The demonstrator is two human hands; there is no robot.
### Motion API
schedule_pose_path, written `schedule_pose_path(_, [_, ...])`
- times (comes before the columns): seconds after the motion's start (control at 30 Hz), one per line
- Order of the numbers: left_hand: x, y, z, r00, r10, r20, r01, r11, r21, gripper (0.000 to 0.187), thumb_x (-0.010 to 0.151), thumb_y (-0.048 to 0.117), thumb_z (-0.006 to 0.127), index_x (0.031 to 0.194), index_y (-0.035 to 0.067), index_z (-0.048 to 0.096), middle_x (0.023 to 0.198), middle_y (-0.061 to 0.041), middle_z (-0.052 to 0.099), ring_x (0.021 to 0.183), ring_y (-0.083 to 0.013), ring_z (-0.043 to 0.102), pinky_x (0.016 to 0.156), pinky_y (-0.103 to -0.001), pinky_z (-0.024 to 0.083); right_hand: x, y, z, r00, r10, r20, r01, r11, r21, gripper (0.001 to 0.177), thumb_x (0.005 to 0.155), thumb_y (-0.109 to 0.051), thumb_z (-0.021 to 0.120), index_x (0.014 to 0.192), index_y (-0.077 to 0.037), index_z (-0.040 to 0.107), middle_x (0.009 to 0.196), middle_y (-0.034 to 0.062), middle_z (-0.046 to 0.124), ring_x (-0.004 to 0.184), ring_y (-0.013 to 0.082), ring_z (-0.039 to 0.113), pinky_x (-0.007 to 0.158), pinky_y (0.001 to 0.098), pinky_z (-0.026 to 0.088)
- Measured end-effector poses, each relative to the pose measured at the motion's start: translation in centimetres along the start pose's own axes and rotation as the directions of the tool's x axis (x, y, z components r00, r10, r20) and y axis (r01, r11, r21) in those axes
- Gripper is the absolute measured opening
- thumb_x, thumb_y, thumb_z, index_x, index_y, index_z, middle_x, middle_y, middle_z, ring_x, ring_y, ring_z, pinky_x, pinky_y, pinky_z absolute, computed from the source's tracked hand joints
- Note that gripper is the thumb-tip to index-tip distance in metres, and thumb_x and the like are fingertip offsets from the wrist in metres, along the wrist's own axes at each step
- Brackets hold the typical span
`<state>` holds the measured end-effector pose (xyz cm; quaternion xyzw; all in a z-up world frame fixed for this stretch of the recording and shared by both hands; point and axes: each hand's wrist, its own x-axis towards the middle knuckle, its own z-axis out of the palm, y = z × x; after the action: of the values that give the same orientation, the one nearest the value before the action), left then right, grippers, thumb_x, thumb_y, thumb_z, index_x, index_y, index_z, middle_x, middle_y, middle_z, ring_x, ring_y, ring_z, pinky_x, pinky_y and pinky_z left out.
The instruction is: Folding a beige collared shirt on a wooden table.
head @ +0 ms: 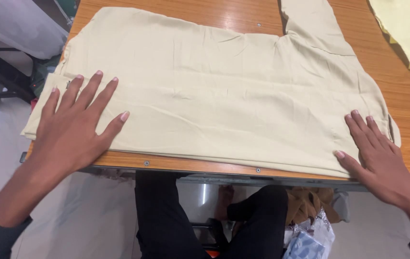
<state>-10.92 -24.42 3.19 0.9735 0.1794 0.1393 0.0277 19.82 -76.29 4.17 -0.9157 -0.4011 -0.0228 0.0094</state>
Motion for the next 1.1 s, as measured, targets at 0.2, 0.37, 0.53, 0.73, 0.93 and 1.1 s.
schedule_pose_path(0.2, [5.3,2.4,-3.7,0.995,0.050,-0.087,-0.062,0.989,-0.133,0.074,0.104,0.051,0.050,0.165,0.012,0.032,0.158,-0.022,0.042,0.145,-0.0397,0.039,0.116,-0.058,0.026,4.9,-1.2,-5.5,0.987,-0.050,-0.155,0.065,0.993,0.094,0.068,0.101,-0.052,0.055,0.152,-0.006,0.051,0.150,0.0223,0.053,0.135,0.0411,0.052,0.109,0.0522,0.043])
schedule_pose_path(0.37, [13.7,2.2,-1.0,0.943,0.219,-0.251,-0.261,0.954,-0.149,0.062,0.110,0.038,0.058,0.163,0.013,0.040,0.159,-0.018,0.051,0.147,-0.0376,0.046,0.120,-0.054,0.032,14.9,-1.4,-7.6,0.929,-0.135,-0.344,0.184,0.976,0.114,0.051,0.105,-0.041,0.060,0.140,-0.005,0.061,0.145,0.0256,0.059,0.128,0.0432,0.060,0.101,0.0509,0.049])
schedule_pose_path(0.53, [19.2,-0.8,5.6,0.977,0.201,0.065,-0.174,0.941,-0.290,0.066,0.105,0.059,0.031,0.160,0.023,0.031,0.166,-0.012,0.024,0.151,-0.0314,0.017,0.117,-0.057,0.004,25.2,3.4,-2.5,0.964,-0.175,-0.199,0.195,0.977,0.089,0.056,0.107,-0.042,0.056,0.155,-0.014,0.053,0.157,0.0190,0.052,0.142,0.0407,0.048,0.115,0.0532,0.038])
schedule_pose_path(0.73, [18.5,-5.1,5.9,0.980,-0.126,0.154,0.142,0.985,-0.100,0.067,0.100,0.060,0.026,0.163,0.037,0.029,0.172,0.001,0.018,0.152,-0.0219,0.013,0.118,-0.058,0.001,25.8,3.2,2.6,0.990,-0.007,-0.138,0.034,0.981,0.192,0.064,0.103,-0.055,0.040,0.159,-0.024,0.039,0.169,0.0044,0.029,0.154,0.0276,0.024,0.117,0.0664,0.013])
schedule_pose_path(0.93, [18.6,-7.4,6.3,0.979,-0.116,-0.166,0.067,0.959,-0.277,0.024,0.113,0.029,0.058,0.131,0.017,0.069,0.134,-0.006,0.069,0.132,-0.0301,0.059,0.118,-0.053,0.038,24.8,1.6,1.9,0.982,0.036,-0.184,0.012,0.967,0.253,0.060,0.104,-0.053,0.047,0.155,-0.022,0.049,0.169,0.0123,0.034,0.150,0.0333,0.034,0.118,0.0651,0.007])
schedule_pose_path(1.1, [18.0,-8.0,6.2,0.932,-0.150,-0.329,0.052,0.956,-0.289,0.019,0.102,0.025,0.077,0.114,0.011,0.073,0.116,-0.010,0.070,0.115,-0.0324,0.062,0.099,-0.051,0.043,25.3,3.0,2.8,0.961,-0.021,-0.274,0.084,0.972,0.220,0.057,0.106,-0.051,0.054,0.152,-0.018,0.056,0.166,0.0200,0.040,0.145,0.0387,0.043,0.117,0.0668,0.018])
